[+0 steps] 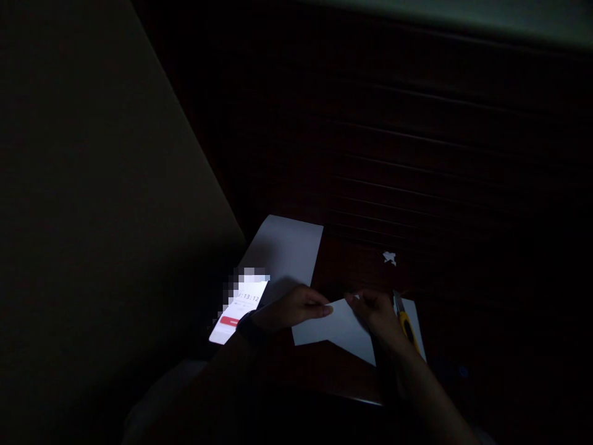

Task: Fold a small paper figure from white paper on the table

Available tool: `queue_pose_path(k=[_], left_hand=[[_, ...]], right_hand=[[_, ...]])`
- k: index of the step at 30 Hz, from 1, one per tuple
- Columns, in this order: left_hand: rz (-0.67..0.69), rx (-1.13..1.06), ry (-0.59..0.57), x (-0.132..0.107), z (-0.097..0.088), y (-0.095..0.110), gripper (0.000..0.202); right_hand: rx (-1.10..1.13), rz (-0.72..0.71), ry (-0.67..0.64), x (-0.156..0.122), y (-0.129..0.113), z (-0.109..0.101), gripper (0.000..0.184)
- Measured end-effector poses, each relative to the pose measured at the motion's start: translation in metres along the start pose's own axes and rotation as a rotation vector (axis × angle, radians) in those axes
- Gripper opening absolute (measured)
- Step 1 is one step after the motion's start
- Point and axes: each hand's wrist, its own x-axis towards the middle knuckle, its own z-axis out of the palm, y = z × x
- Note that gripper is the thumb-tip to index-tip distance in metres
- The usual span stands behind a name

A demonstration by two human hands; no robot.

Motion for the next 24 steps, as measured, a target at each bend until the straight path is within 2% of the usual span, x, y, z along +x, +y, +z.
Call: queue_pose_path(k=[2, 4, 8, 12, 20, 24], left_hand=[[0.021, 0.027, -0.018, 0.0, -0.002, -0.003, 0.03], [0.034, 0.043, 0.013, 0.002, -0.002, -0.007, 0.03], [0.052, 0.029, 0.057, 0.007, 0.004, -0.014, 0.028], [0.033, -0.033, 0.067, 0.008, 0.009, -0.015, 0.027], [0.003, -0.11, 0.093, 0.004, 0.003, -0.01, 0.026], [0.014, -0.127, 0.13, 0.001, 0.0, -0.001, 0.025]], right_hand=[[-0.013, -0.006, -0.021, -0.001, -0.002, -0.002, 0.035], [-0.019, -0.024, -0.057, -0.002, -0.003, -0.002, 0.034], [-0.046, -0.084, -0.103, -0.004, -0.005, 0.001, 0.032], [-0.078, -0.078, -0.108, -0.004, -0.007, -0.001, 0.032], [-0.08, -0.044, 0.02, -0.001, -0.009, -0.013, 0.034], [-0.006, -0.024, 0.17, 0.003, 0.002, -0.021, 0.034]])
